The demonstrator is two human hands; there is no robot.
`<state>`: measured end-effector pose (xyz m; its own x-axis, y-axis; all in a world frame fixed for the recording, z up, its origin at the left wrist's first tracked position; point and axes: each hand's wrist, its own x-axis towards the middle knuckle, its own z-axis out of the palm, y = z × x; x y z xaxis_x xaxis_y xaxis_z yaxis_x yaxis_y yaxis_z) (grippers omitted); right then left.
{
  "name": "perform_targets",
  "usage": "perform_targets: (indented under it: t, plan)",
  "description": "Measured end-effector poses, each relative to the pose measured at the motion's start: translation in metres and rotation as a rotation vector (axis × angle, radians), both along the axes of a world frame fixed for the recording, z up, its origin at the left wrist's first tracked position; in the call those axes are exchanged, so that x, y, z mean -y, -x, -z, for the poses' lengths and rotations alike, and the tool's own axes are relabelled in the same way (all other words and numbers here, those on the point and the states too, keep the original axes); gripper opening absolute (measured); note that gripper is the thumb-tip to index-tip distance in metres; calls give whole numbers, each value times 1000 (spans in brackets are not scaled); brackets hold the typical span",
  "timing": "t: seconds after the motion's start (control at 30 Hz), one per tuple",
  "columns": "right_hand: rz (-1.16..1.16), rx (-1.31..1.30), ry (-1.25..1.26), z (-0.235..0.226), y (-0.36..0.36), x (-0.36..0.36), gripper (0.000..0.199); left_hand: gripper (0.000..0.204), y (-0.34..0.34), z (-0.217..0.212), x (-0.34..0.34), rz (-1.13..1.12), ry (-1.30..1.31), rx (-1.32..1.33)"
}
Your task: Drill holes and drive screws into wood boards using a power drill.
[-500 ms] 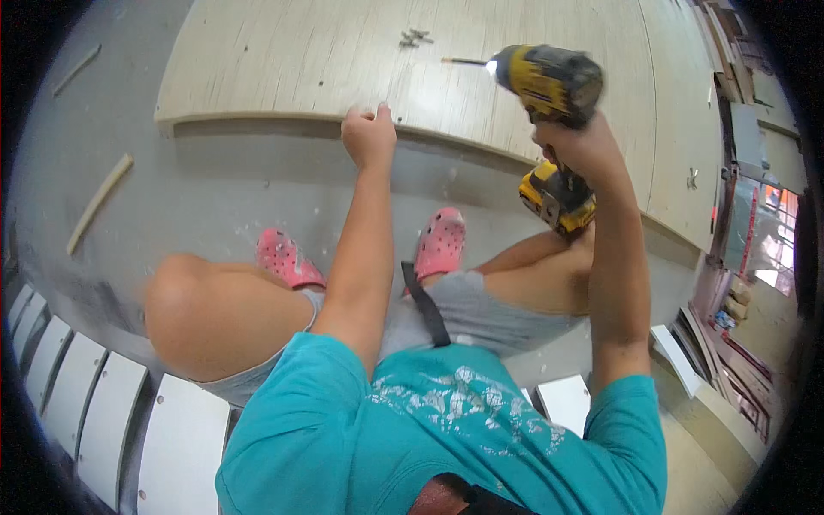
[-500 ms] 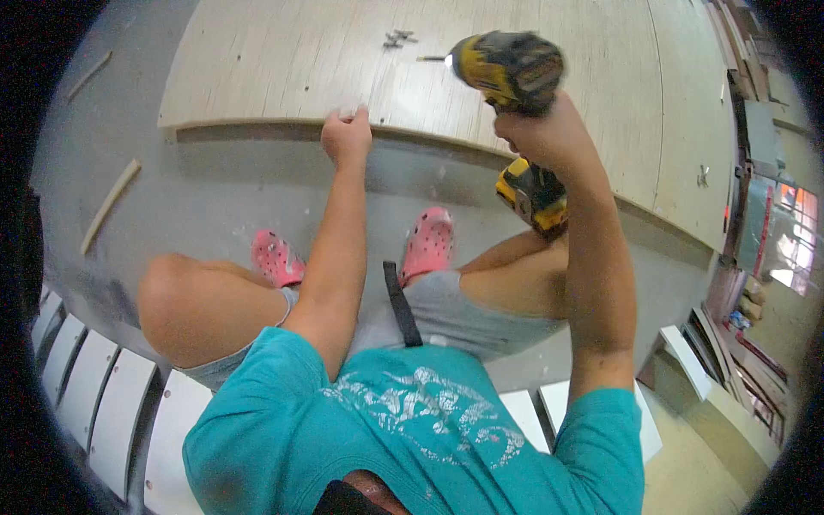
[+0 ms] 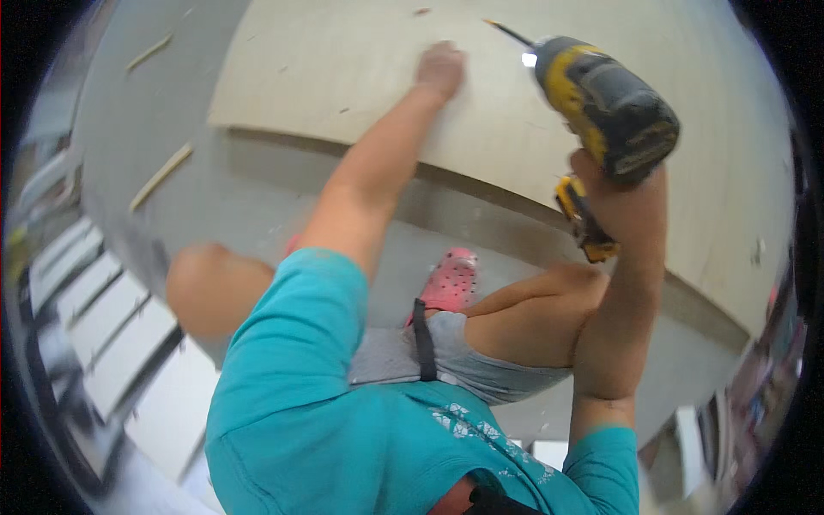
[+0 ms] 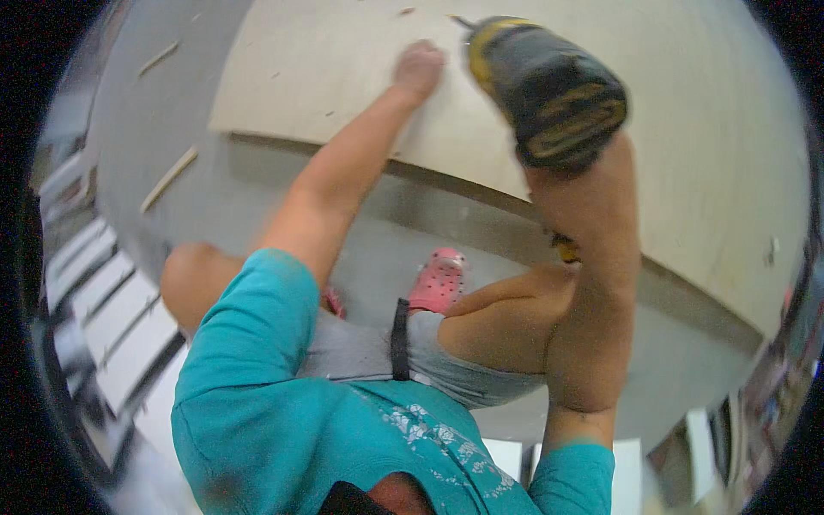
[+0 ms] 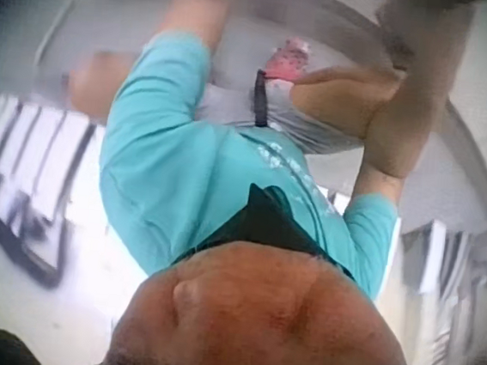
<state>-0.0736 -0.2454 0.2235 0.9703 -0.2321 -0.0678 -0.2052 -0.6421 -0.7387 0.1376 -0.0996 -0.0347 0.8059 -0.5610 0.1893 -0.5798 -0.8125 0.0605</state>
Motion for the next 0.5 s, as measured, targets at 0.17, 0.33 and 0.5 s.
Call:
perform_targets:
  t: [0.17,0.33,0.5]
  plan:
    - [36,-142,-118,7,-41,-8,28,15,6,-54,-32,-10,417,-207]
    - [-255,51,-113,46,-57,-31,25,16,11,-173,-184,39,35,-600]
    - [-510,-130,-262,18,-64,-108,35,20,78,-207,-325,-597,870,-973]
